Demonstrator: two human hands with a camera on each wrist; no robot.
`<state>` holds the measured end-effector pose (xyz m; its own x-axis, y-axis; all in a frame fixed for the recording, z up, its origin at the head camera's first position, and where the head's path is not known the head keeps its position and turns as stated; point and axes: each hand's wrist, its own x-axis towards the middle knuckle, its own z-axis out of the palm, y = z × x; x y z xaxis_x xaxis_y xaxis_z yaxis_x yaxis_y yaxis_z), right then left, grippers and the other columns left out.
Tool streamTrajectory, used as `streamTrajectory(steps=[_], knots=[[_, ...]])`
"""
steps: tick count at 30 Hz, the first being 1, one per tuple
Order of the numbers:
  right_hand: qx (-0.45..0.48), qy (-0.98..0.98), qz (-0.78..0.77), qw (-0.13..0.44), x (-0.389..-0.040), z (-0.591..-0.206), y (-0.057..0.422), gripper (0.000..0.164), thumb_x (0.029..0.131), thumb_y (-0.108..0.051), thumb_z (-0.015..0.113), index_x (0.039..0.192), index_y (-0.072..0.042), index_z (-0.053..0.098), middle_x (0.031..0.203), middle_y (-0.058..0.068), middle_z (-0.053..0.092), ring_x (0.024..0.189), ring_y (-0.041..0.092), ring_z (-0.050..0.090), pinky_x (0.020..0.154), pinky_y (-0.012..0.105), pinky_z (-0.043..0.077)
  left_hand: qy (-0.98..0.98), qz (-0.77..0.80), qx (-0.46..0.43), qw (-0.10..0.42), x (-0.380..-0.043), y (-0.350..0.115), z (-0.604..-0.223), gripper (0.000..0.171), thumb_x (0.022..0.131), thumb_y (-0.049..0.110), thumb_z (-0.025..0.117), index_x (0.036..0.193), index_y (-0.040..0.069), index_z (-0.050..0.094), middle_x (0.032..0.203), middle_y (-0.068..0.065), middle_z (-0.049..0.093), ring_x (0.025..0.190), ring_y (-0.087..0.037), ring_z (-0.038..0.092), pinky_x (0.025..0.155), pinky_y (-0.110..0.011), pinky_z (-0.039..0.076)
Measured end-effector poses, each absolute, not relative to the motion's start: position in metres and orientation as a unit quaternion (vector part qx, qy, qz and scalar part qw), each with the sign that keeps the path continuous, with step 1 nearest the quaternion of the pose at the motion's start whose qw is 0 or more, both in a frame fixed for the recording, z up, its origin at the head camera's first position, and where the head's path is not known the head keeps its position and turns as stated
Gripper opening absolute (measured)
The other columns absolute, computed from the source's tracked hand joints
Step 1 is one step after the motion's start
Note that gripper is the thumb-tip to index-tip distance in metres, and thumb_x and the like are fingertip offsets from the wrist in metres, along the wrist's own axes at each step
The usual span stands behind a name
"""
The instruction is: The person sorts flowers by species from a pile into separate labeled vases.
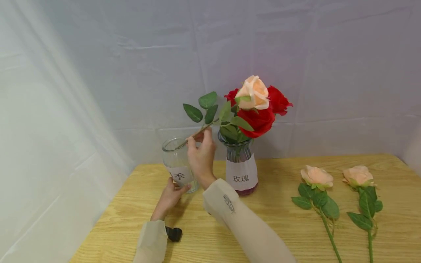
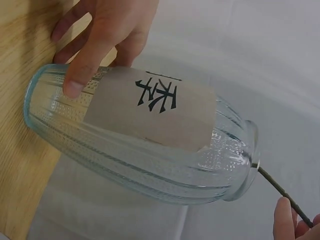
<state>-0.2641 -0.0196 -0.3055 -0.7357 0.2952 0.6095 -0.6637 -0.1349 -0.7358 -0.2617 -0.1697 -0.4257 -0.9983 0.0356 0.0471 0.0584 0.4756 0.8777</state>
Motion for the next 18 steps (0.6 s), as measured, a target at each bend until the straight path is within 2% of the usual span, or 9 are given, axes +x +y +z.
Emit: streamTrajectory(steps=[7, 11, 14, 18], knots=[[0.13, -0.641, 0.696, 0.297, -0.275, -0.303, -0.023, 0.01, 0.096, 0.01, 0.056, 0.101, 0.002, 0.052, 0.092, 0.018, 0.061, 0.089, 0.032, 0.063, 0.079, 0.036, 0.057, -0.854, -0.519, -0.03, 0.015, -0.261, -0.169, -0.425, 0.077, 0.099, 0.02, 0.067, 0.148, -0.016, 0.02, 0.139, -0.044, 0.044, 0.123, -0.053, 0.053, 0.097, -0.059, 0.047], [0.11, -0.674, 0.673, 0.282, -0.28, -0.302, -0.023, 0.008, 0.095, 0.006, 0.058, 0.098, 0.0, 0.053, 0.086, 0.012, 0.061, 0.084, 0.028, 0.06, 0.073, 0.035, 0.05, -0.854, -0.519, -0.024, 0.015, -0.262, -0.168, -0.426, 0.076, 0.099, 0.02, 0.066, 0.149, -0.015, 0.021, 0.139, -0.043, 0.044, 0.124, -0.053, 0.052, 0.098, -0.059, 0.046], [0.098, -0.7, 0.654, 0.27, -0.284, -0.301, -0.023, 0.007, 0.095, 0.004, 0.06, 0.098, 0.001, 0.055, 0.082, 0.011, 0.06, 0.078, 0.027, 0.057, 0.069, 0.035, 0.045, -0.855, -0.518, -0.023, 0.014, -0.263, -0.168, -0.426, 0.076, 0.099, 0.02, 0.066, 0.149, -0.015, 0.021, 0.139, -0.043, 0.044, 0.124, -0.053, 0.052, 0.098, -0.059, 0.046], [0.084, -0.75, 0.607, 0.249, -0.289, -0.298, -0.023, 0.008, 0.094, 0.002, 0.063, 0.098, 0.001, 0.057, 0.082, 0.011, 0.061, 0.077, 0.028, 0.057, 0.069, 0.037, 0.046, -0.856, -0.517, -0.017, 0.009, -0.263, -0.168, -0.427, 0.077, 0.099, 0.021, 0.066, 0.15, -0.014, 0.02, 0.142, -0.042, 0.043, 0.126, -0.052, 0.051, 0.099, -0.059, 0.045]])
